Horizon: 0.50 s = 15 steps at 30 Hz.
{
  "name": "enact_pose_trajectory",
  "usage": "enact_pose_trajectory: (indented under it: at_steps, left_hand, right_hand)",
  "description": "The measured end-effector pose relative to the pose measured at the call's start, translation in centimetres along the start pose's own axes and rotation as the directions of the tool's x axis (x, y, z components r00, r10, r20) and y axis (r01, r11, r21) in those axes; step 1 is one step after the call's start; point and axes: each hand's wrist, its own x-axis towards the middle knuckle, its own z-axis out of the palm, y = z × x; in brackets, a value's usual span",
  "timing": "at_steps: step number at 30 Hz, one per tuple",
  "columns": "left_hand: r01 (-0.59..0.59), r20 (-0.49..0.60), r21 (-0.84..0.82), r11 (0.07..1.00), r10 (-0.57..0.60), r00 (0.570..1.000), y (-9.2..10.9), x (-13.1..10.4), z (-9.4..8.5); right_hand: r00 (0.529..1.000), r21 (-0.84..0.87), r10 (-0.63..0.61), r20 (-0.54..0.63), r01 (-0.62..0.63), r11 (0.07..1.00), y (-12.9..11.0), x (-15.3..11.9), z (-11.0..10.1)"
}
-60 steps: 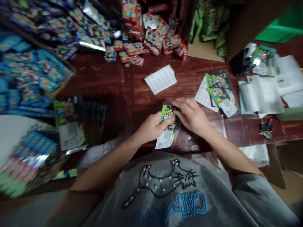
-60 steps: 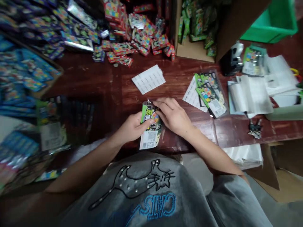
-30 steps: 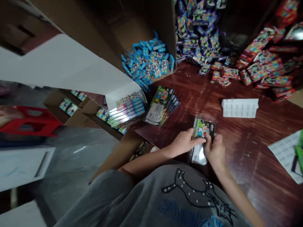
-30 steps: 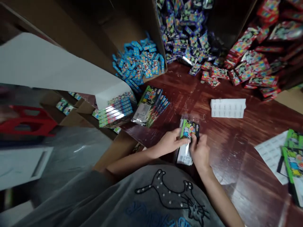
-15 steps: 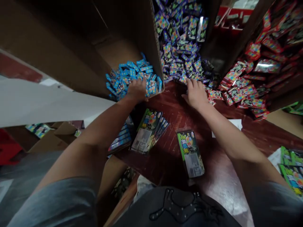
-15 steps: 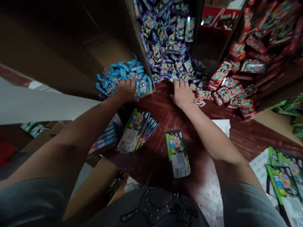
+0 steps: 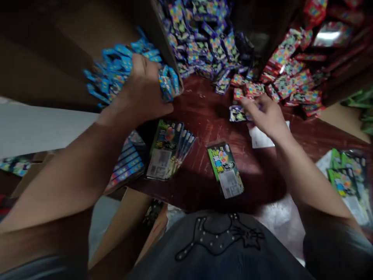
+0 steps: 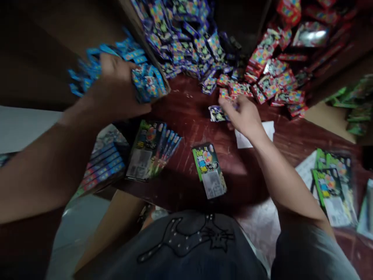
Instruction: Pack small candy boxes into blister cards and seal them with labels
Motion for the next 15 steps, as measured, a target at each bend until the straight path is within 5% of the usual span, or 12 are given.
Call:
enact_pose_trajectory:
  at_steps: [2,4,7,9,12,15]
  left_hand:
    - [-0.155,0.012,-0.199,0.968,0.161,0.987,5.6,-2.6,-1.7]
    - [-0.3,-0.008,-0.403,0.865,0.325,0.946,12.5,-5.9,-1.9]
    - [-0.316,-0.006,-0.694,0.647,0.435,0.901,22.6,-10.3,1.5]
    - [-0.305,-0.029,-0.76,0.574,0.438,0.898,27.5,-12.1,5.3]
    - [-0.338,0.01,-0.707,0.621,0.487,0.873,31.0,-13.3,9.4]
    - [-0.35,0.112,-0.586,0.731,0.501,0.858,31.7,-13.0,10.5]
  right_hand:
    - [0.965,0.219,0.26,-0.027,-0.249,0.944,2.9,-7.9,-2.2]
    - [0.902,0.303,0.412,-0.129,-0.359,0.883,5.1,-15.2,-3.1]
    - [0.803,0.18,0.463,-0.374,-0.427,0.886,6.9,-22.7,-2.5]
    - [0.739,0.118,0.477,-0.477,-0.484,0.867,7.2,-25.3,-1.6]
    - [0.697,0.059,0.501,-0.513,-0.553,0.831,7.2,-26.9,-0.5]
    - [0.728,-0.021,0.491,-0.478,-0.568,0.823,7.2,-28.0,-1.1]
